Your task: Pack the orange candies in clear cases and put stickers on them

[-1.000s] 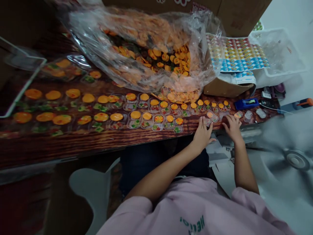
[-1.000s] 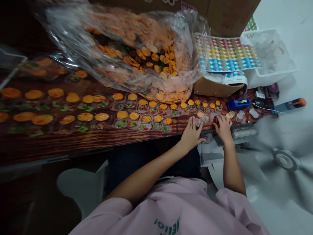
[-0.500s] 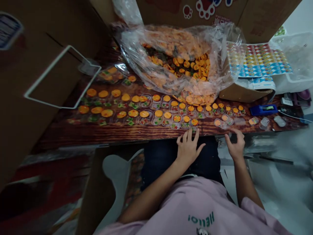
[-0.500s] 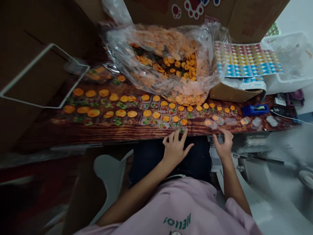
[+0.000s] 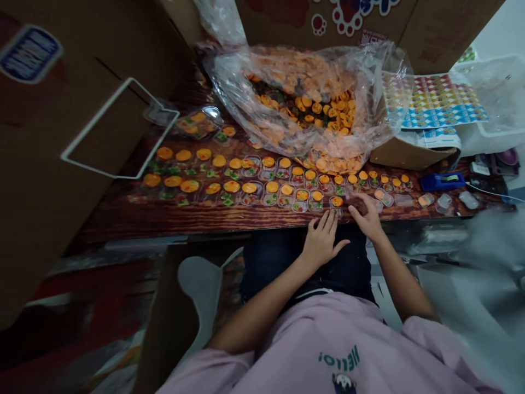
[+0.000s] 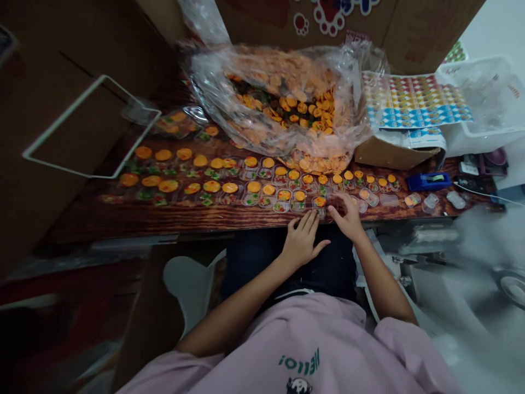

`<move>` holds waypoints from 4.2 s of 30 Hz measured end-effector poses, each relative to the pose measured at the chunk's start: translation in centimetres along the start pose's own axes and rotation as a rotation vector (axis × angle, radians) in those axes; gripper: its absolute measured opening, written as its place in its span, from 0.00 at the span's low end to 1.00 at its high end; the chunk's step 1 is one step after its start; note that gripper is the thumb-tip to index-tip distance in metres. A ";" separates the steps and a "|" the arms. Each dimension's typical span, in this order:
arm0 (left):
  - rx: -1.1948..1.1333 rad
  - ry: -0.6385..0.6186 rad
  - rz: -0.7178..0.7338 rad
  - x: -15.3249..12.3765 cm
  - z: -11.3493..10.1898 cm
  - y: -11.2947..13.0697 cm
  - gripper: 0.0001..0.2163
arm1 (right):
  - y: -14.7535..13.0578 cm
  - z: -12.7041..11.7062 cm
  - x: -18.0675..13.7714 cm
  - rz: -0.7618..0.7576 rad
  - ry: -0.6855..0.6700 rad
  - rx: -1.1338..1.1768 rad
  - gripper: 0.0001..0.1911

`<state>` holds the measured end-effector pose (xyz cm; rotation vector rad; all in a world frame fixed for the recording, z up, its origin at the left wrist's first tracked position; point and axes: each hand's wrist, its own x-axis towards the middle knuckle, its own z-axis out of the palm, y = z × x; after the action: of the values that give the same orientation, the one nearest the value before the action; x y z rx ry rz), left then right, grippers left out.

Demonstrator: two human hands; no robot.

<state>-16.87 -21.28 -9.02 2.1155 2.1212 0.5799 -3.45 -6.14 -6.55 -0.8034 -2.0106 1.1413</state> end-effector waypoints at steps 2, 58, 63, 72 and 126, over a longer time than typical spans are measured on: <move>-0.015 0.032 0.005 0.4 0.1 0.1 0.33 | 0.1 1.0 0.5 0.003 -0.027 0.059 0.17; -0.097 -0.067 0.042 2.3 1.3 1.7 0.30 | -0.1 -0.5 -6.1 -0.099 -0.385 -0.773 0.40; -0.101 -0.079 0.051 3.3 0.9 1.3 0.29 | -0.2 -1.4 -4.8 -0.106 -0.401 -0.672 0.38; -0.179 0.033 0.071 3.5 0.2 0.2 0.27 | -0.2 -2.1 -3.2 0.058 -0.217 -0.364 0.14; -0.348 0.116 0.052 1.4 -0.5 -4.7 0.18 | -1.2 1.4 -4.4 -0.252 -0.266 -0.688 0.14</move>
<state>-21.52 -19.88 -9.86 1.9872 1.8547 1.0174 -2.25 -10.67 -7.13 -0.7063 -2.6893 0.4122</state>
